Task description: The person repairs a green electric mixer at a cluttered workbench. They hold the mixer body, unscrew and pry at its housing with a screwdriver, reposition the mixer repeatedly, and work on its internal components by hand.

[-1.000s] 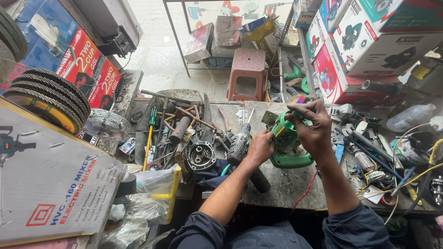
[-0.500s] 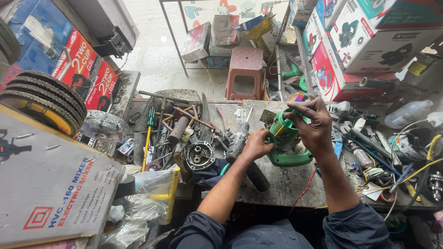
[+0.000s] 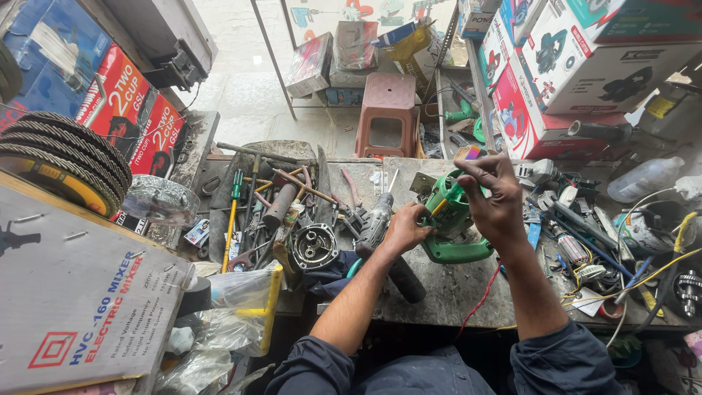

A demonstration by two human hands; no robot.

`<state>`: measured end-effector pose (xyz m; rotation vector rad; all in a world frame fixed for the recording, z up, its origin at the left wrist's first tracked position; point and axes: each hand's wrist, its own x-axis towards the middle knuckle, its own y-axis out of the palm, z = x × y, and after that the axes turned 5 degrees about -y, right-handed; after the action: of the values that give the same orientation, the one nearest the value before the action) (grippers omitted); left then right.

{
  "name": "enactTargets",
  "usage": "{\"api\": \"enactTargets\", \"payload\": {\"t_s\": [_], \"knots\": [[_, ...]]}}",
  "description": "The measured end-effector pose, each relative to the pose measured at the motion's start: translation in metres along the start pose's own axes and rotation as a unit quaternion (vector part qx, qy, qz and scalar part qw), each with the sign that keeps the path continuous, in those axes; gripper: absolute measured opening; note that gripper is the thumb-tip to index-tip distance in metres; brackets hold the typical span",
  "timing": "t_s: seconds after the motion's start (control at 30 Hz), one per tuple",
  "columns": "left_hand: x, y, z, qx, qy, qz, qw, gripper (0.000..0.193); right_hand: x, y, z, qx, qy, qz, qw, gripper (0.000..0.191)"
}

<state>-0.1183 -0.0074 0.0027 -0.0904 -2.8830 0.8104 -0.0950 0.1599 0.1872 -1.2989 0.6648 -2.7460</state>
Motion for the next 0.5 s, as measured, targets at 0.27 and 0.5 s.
{"api": "enactTargets", "payload": {"t_s": [0.27,0.5], "knots": [[-0.0026,0.0010,0.0011,-0.005,0.003,0.002,1.000,0.038,-0.0036,0.0024,-0.0012,-0.050,0.040,-0.001,0.998,0.035],[0.0004,0.0018,0.0006,-0.004,-0.001,-0.004,1.000,0.040,-0.0003,-0.0041,-0.0016,-0.007,0.037,0.034,0.999,0.034]]}}
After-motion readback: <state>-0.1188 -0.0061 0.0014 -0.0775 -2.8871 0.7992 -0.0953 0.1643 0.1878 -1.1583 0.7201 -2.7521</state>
